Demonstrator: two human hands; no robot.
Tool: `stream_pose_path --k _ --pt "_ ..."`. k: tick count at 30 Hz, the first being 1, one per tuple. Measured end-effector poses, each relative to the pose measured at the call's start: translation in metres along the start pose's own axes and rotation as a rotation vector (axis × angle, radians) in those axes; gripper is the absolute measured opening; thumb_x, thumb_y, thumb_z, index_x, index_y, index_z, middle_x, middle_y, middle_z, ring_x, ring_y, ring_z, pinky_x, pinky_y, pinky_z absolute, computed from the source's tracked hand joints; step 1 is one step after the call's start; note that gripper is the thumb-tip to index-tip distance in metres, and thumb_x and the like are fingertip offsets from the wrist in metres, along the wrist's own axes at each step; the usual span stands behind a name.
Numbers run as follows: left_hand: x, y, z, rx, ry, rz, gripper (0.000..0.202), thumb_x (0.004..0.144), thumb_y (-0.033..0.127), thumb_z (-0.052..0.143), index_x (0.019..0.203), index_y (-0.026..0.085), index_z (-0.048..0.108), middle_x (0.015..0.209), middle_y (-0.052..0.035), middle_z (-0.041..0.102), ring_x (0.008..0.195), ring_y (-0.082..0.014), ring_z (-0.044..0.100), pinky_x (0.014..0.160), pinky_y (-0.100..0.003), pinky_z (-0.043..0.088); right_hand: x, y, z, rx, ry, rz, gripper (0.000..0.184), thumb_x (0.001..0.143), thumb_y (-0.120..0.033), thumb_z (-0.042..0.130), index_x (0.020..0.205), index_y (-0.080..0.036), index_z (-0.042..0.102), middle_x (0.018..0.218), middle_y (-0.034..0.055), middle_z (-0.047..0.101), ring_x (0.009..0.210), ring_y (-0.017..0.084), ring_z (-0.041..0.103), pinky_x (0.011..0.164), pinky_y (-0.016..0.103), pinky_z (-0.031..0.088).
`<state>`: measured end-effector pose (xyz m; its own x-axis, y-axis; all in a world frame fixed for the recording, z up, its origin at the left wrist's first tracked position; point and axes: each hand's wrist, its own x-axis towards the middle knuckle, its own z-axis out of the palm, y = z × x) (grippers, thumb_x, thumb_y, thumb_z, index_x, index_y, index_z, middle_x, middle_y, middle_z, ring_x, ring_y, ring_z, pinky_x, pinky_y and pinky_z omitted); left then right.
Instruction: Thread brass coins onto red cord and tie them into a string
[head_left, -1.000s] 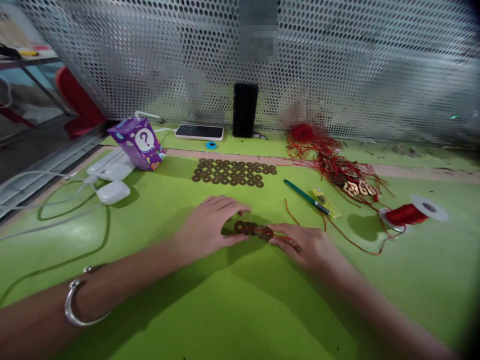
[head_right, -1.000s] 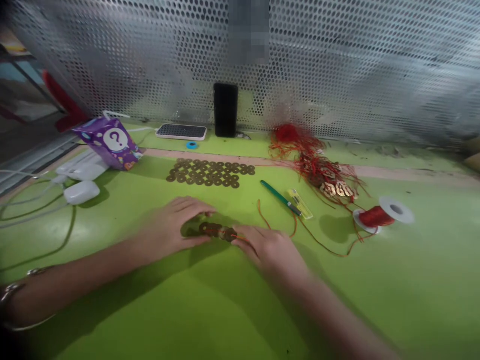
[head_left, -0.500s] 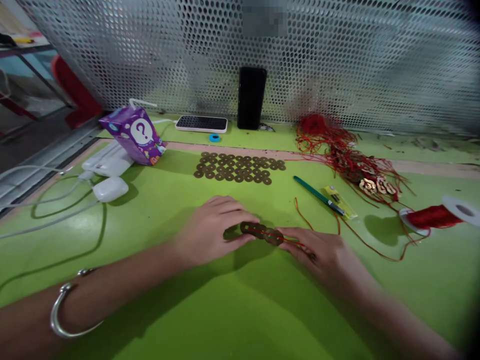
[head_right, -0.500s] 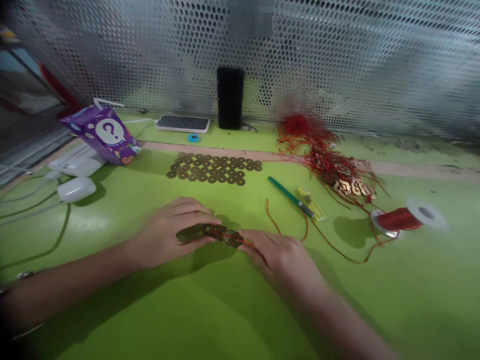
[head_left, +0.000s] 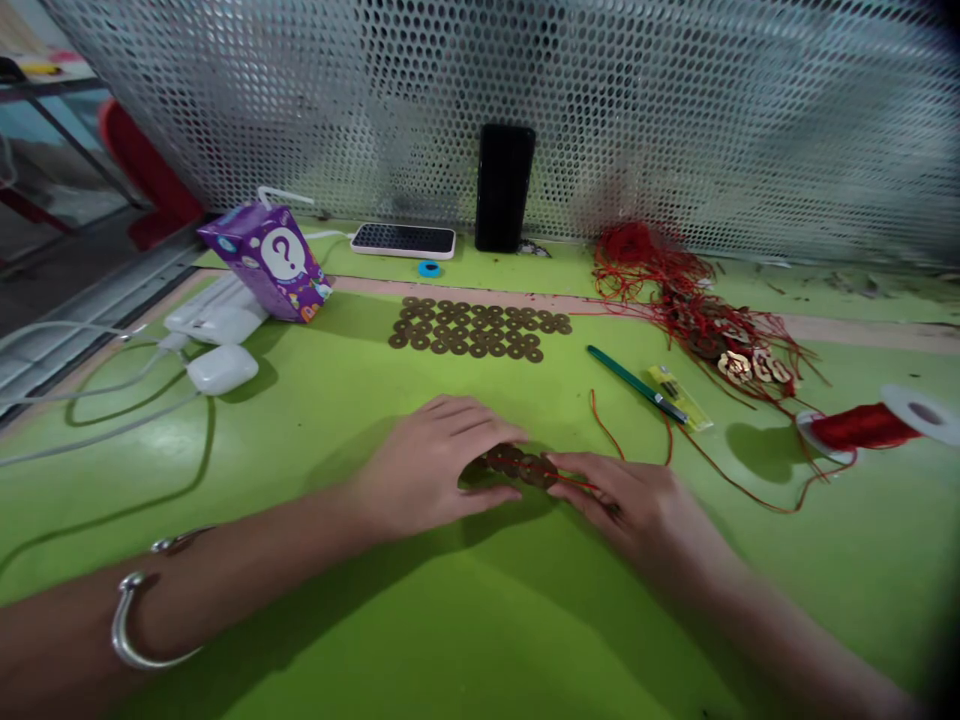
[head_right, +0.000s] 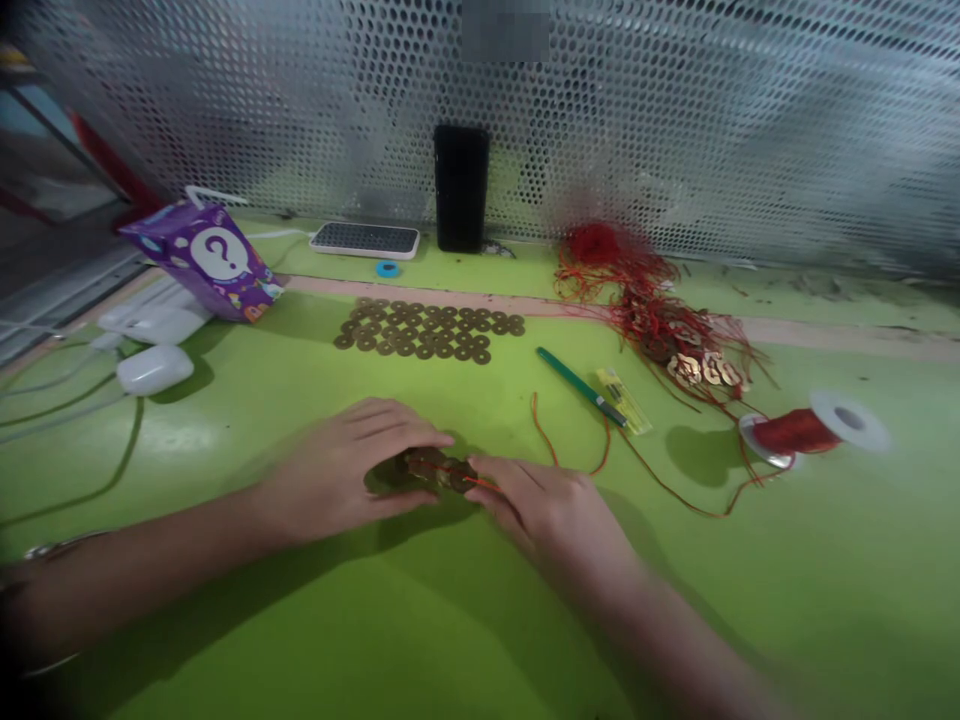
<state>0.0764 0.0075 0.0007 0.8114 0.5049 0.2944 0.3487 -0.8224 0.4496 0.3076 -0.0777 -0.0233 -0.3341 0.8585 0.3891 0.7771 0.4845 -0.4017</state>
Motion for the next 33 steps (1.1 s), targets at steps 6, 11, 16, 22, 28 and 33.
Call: stream_pose_path --k 6,11,16,22,28,33 --pt "0.0 0.0 0.002 0.004 0.011 0.031 0.016 0.094 0.032 0.06 0.101 0.02 0.066 0.097 -0.0035 0.071 0.092 -0.0182 0.064 0.085 -0.033 0.046 -0.001 -0.001 0.0 0.016 -0.031 0.008 0.031 0.102 -0.037 0.044 0.108 -0.019 0.068 0.093 0.0048 0.077 0.064 0.013 0.071 0.057 0.023 0.055" --pt "0.0 -0.003 0.002 0.016 0.023 0.061 0.015 0.093 0.032 0.06 0.099 0.019 0.066 0.094 -0.0034 0.071 0.09 -0.0181 0.063 0.084 -0.032 0.046 -0.001 0.0 0.0 0.02 -0.048 0.023 0.032 0.102 -0.038 0.043 0.109 -0.021 0.069 0.094 0.0053 0.076 0.066 0.013 0.071 0.059 0.023 0.055" --pt "0.0 0.004 0.002 0.001 0.0 0.031 0.028 0.089 0.042 0.066 0.106 0.02 0.063 0.099 -0.0047 0.071 0.094 -0.0206 0.064 0.085 -0.034 0.046 0.004 -0.006 -0.001 0.007 -0.034 -0.031 0.031 0.103 -0.036 0.042 0.1 -0.019 0.068 0.083 0.0034 0.076 0.058 0.012 0.067 0.053 0.022 0.049" --pt "-0.001 0.01 0.006 0.003 -0.003 0.066 0.018 0.095 0.036 0.059 0.101 0.02 0.064 0.095 -0.004 0.071 0.09 -0.0184 0.064 0.083 -0.033 0.047 0.007 -0.011 -0.005 0.01 -0.066 -0.077 0.034 0.104 -0.034 0.039 0.096 -0.018 0.068 0.075 0.0019 0.074 0.055 0.01 0.065 0.049 0.021 0.046" --pt "0.0 0.007 0.005 0.016 -0.008 0.075 0.015 0.095 0.032 0.059 0.102 0.019 0.065 0.098 -0.0033 0.072 0.09 -0.0176 0.065 0.083 -0.032 0.047 0.005 -0.008 -0.004 0.018 -0.103 -0.04 0.03 0.103 -0.032 0.041 0.105 -0.019 0.068 0.082 0.0027 0.075 0.06 0.011 0.068 0.055 0.021 0.051" --pt "-0.001 0.007 0.006 0.029 0.007 0.084 0.015 0.097 0.032 0.058 0.102 0.019 0.064 0.098 -0.0027 0.073 0.09 -0.0174 0.066 0.082 -0.031 0.047 0.006 -0.007 -0.004 0.031 -0.102 -0.03 0.029 0.103 -0.033 0.043 0.105 -0.018 0.068 0.083 0.0029 0.076 0.061 0.012 0.069 0.056 0.021 0.051"
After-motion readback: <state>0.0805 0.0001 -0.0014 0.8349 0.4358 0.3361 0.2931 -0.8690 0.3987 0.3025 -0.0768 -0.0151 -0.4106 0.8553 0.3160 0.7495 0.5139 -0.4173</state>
